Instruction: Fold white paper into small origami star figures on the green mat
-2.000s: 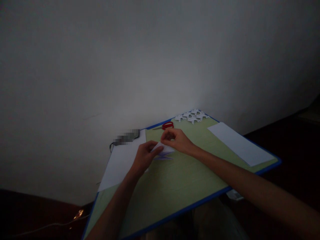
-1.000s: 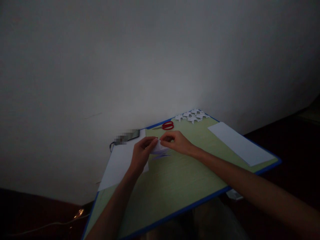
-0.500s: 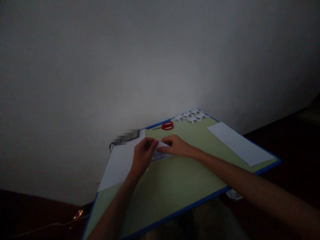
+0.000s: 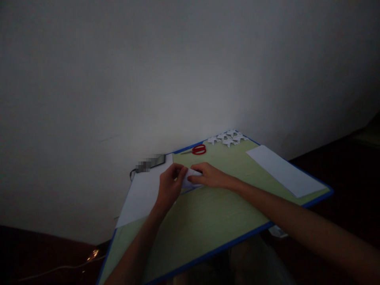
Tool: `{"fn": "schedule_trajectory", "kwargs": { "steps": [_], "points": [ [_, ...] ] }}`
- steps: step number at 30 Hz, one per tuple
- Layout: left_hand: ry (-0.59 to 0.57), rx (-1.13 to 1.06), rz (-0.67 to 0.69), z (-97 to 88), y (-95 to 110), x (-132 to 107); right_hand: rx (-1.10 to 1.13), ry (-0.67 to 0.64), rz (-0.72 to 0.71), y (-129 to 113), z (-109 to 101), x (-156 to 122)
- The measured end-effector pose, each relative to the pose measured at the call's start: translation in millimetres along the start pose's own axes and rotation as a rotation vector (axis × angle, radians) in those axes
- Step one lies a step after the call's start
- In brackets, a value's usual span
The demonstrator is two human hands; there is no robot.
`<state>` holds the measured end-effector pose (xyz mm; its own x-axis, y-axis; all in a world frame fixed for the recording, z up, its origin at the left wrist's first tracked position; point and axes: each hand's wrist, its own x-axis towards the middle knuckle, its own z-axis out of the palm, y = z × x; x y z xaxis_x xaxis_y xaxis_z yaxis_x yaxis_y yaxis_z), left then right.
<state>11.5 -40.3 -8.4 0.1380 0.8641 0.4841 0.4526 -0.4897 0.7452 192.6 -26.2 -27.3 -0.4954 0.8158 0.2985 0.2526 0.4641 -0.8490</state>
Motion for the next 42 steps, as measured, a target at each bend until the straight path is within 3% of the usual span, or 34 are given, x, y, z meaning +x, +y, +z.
{"fn": "schedule_trajectory", "kwargs": {
  "steps": [13,27,42],
  "points": [
    [-0.027,0.010,0.080,-0.3,3.5,-2.5,-0.014,-0.003,0.038,-3.0,-1.5,0.2],
    [-0.004,-0.006,0.051,-1.4,5.2,-4.0,-0.064,0.024,0.051,-6.8,-2.0,0.4],
    [0.049,-0.044,0.023,-3.6,4.3,-1.2,0.004,0.152,-0.040,0.2,-6.2,1.5]
  ]
}}
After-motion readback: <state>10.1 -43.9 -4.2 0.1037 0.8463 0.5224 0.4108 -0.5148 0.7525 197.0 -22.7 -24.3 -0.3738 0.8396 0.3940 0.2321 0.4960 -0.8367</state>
